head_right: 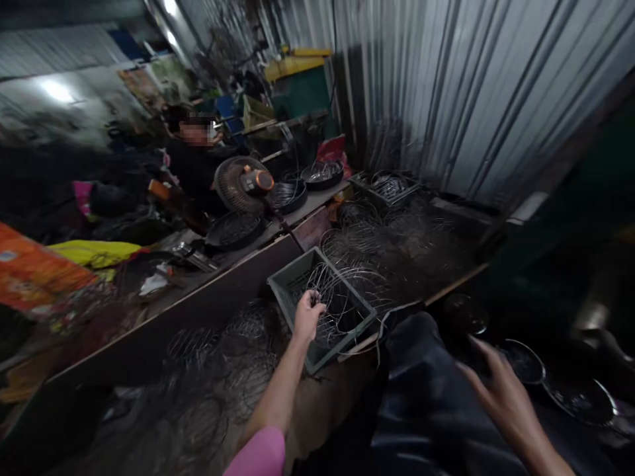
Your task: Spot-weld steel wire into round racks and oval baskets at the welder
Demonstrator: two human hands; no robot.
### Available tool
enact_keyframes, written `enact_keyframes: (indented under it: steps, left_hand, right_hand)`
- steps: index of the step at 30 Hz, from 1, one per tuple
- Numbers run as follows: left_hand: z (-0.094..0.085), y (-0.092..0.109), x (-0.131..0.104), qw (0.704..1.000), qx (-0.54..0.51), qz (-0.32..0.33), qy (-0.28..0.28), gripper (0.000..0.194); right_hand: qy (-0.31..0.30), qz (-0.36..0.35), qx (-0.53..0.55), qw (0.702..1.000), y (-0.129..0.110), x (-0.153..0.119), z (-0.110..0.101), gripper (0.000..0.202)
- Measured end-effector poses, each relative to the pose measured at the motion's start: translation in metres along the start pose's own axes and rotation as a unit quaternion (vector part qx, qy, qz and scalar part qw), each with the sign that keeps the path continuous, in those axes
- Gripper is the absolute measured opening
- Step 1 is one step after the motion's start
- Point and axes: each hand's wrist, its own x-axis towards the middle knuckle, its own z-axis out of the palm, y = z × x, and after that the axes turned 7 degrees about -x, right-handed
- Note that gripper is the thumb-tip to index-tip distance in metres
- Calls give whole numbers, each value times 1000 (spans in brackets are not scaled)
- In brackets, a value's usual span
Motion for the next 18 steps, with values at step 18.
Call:
enact_keyframes:
  steps: [18]
  left_hand:
    - [72, 119, -72, 880, -71, -169, -438, 36]
  right_hand:
    - [-50, 51, 168, 983, -16, 9, -46, 37]
